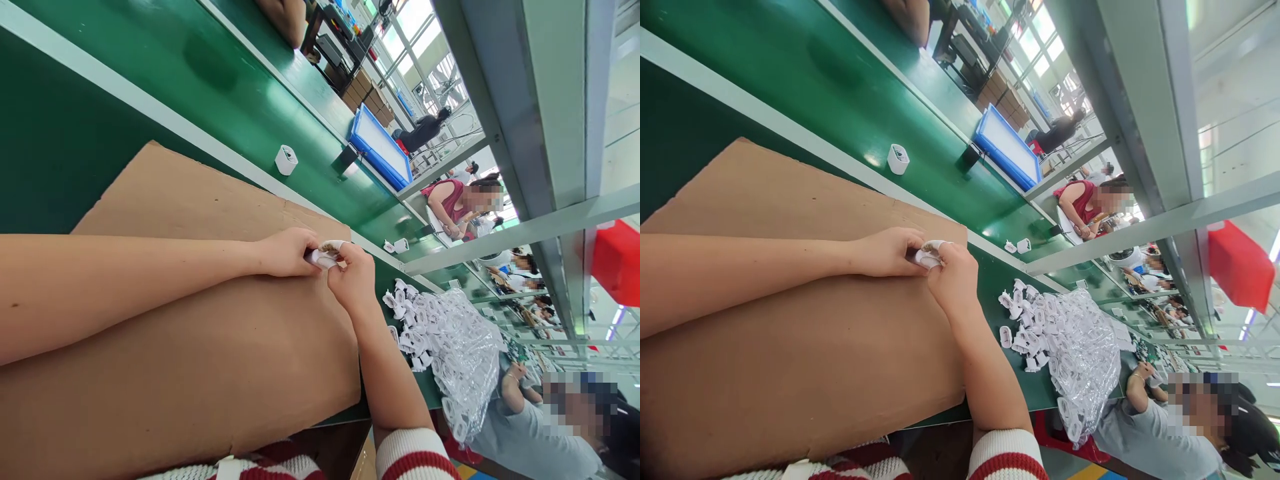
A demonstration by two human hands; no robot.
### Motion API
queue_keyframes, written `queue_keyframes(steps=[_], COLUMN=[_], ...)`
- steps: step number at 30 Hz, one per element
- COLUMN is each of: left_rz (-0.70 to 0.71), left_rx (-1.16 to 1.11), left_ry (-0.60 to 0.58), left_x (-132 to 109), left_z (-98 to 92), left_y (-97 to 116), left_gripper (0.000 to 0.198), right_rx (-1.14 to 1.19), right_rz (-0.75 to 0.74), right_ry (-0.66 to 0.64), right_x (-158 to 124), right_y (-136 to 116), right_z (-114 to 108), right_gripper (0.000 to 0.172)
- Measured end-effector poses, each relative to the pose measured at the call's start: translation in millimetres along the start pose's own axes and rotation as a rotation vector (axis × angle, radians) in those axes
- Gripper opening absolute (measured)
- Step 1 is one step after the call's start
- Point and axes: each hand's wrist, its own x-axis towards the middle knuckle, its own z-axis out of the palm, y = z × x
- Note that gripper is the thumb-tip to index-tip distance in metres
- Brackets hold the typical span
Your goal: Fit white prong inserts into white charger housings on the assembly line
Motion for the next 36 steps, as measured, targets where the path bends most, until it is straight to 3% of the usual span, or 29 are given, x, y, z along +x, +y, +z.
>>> queue_keyframes(steps=[5, 8, 11, 14, 16, 18, 22, 26, 29, 31, 33, 36], left_rz=[-0.003, -0.08, -0.195, -0.314, -0.357, -0.368, -0.397, -0.321, -0.246, -0.281, -0.433, -0.622], left_rx=[0.036, 0.113, 0.183, 0.268, 0.322, 0.362, 0.404, 0.455, 0.519, 0.53, 0.495, 0.41], left_ry=[-0.01, 0.0, 0.116, 0.32, 0.409, 0.456, 0.482, 0.503, 0.677, 0.852, 0.948, 0.776], left_x=[-2.1, 3.7, 24.0, 56.9, 80.5, 101.4, 124.2, 113.8, 93.0, 78.4, 64.8, 48.0], left_z=[1.0, 0.0, -9.9, -30.7, -46.7, -60.2, -70.6, -64.7, -71.0, -88.2, -113.4, -149.8], left_y=[9.5, 12.5, 10.4, 3.0, -3.3, -9.6, -19.9, -21.9, -20.9, -23.4, -29.3, -38.6], left_gripper=[0.035, 0.039, 0.037, 0.034, 0.029, 0.026, 0.035, 0.059, 0.067, 0.074, 0.085, 0.089], right_rx=[0.311, 0.384, -0.015, -0.477, -0.575, -0.585, -0.578, -0.476, -0.281, -0.169, -0.089, 0.075], right_rz=[0.231, 0.252, 0.367, 0.682, 0.833, 0.829, 0.619, 0.553, 0.596, 0.622, 0.638, 0.654], right_ry=[0.082, 0.123, 0.168, -0.027, -0.114, -0.117, -0.046, -0.044, -0.003, 0.016, 0.024, 0.083], right_x=[-9.9, -16.4, -25.1, -33.2, -35.5, -33.0, -8.9, 33.9, 63.4, 76.9, 84.9, 87.2], right_y=[9.1, 25.8, 52.0, 79.3, 91.6, 97.7, 100.1, 105.2, 112.8, 117.8, 121.1, 119.8], right_z=[15.6, -1.6, -43.8, -80.6, -88.9, -84.5, -61.0, -43.0, -32.1, -26.1, -22.5, -22.9], right_gripper=[0.04, 0.056, 0.048, 0.045, 0.051, 0.053, 0.053, 0.061, 0.058, 0.049, 0.038, 0.036])
